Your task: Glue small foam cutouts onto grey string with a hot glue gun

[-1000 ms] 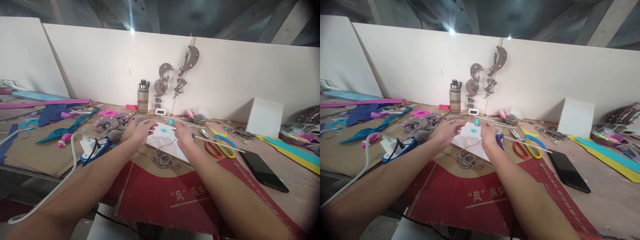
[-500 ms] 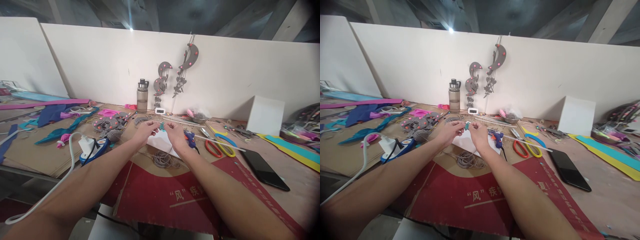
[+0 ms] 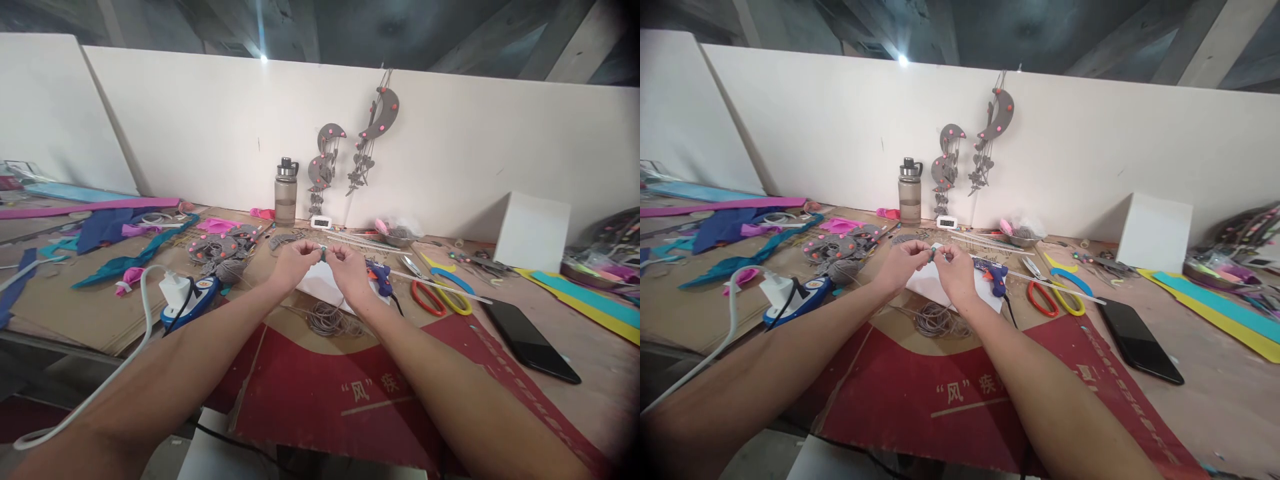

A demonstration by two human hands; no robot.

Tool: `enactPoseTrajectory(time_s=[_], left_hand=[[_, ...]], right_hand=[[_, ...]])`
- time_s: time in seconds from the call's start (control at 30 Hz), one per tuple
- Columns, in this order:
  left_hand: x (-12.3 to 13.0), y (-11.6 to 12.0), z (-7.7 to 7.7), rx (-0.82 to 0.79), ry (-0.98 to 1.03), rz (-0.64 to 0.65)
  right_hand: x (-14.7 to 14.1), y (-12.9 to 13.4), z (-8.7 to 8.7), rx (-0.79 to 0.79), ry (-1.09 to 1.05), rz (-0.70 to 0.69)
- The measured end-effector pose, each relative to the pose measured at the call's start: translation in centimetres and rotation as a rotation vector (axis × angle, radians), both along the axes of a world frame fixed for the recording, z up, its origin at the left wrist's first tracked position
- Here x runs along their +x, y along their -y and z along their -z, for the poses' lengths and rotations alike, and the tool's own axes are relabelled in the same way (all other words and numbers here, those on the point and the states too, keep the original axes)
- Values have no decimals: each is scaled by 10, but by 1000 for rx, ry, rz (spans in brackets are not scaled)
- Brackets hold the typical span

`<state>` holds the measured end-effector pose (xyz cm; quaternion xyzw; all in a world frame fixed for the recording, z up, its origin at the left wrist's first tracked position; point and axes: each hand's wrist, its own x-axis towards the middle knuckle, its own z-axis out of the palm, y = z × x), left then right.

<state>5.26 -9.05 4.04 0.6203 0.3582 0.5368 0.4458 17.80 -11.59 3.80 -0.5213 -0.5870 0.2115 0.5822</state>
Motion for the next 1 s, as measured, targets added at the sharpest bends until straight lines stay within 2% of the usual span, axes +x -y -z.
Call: enactPoseTrajectory(time_s=[0.17,0.37,0.73,1.0], left_hand=[[1,2,0,6,-16,-20],[-3,-4,2,-69,59,177],[-1,-2,1,-41,57,111],[0,-2,5,-34,66,140]], right_hand=[[-1,0,2,-27,-39,-6],[-1,0,0,-50,-179,-16],[-3,1,3,-21,-106,-9],[-2,0,4,-38,-127,14]])
